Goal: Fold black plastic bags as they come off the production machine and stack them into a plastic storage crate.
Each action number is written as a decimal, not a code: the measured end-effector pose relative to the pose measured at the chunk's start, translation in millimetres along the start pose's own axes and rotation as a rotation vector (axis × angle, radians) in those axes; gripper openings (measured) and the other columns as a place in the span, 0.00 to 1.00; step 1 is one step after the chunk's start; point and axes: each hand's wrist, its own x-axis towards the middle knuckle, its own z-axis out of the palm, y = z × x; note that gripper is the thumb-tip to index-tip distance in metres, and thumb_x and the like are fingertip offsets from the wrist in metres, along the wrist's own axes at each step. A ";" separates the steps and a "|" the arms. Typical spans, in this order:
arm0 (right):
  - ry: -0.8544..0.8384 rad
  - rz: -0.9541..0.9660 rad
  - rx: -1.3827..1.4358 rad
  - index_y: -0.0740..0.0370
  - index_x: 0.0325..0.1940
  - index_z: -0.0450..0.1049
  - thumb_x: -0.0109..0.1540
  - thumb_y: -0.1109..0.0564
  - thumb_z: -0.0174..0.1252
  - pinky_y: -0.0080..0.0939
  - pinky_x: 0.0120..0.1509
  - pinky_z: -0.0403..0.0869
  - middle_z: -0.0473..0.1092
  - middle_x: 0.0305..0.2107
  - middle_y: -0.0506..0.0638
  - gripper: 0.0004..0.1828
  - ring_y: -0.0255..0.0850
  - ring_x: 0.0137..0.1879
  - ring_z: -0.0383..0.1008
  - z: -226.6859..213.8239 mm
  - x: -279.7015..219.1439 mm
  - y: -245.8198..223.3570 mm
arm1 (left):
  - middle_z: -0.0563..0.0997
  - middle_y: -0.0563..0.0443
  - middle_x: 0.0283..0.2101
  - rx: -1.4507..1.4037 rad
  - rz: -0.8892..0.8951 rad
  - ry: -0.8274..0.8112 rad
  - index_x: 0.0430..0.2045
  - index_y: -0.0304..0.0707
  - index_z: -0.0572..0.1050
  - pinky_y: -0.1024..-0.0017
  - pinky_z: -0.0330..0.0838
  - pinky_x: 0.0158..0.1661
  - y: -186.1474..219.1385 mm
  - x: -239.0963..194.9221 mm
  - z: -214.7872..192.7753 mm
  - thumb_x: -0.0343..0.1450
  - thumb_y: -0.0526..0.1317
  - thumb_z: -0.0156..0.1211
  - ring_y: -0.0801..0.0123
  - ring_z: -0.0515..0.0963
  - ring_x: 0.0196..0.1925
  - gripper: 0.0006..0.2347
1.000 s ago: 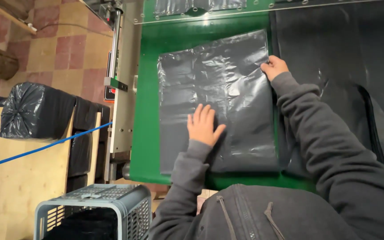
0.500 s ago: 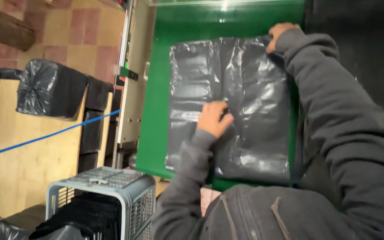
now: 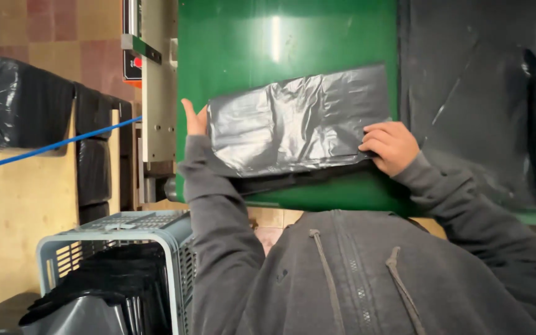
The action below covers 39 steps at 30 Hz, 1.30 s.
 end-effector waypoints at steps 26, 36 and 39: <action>-0.049 1.058 0.877 0.53 0.50 0.82 0.65 0.44 0.62 0.51 0.59 0.76 0.81 0.39 0.56 0.15 0.52 0.52 0.80 165.5 -124.7 -88.2 | 0.83 0.45 0.52 0.614 -0.255 -0.375 0.55 0.36 0.80 0.69 0.67 0.61 -88.8 -116.2 42.7 0.70 0.76 0.13 0.61 0.79 0.55 0.48; 0.127 0.810 0.401 0.44 0.69 0.69 0.59 0.40 0.67 0.45 0.55 0.79 0.78 0.49 0.43 0.35 0.39 0.52 0.81 -56.3 -128.5 -100.9 | 0.79 0.29 0.34 1.622 0.383 0.283 0.34 0.37 0.74 0.40 0.70 0.41 -105.7 -195.5 107.8 0.74 0.53 0.58 0.31 0.79 0.43 0.16; 0.071 0.574 -0.481 0.51 0.71 0.66 0.53 0.32 0.63 0.54 0.70 0.66 0.71 0.56 0.53 0.45 0.50 0.67 0.69 -127.0 -204.6 -51.3 | 0.74 0.49 0.49 1.998 0.456 0.699 0.52 0.49 0.69 0.45 0.80 0.44 -129.3 -215.9 173.3 0.67 0.55 0.68 0.47 0.76 0.54 0.24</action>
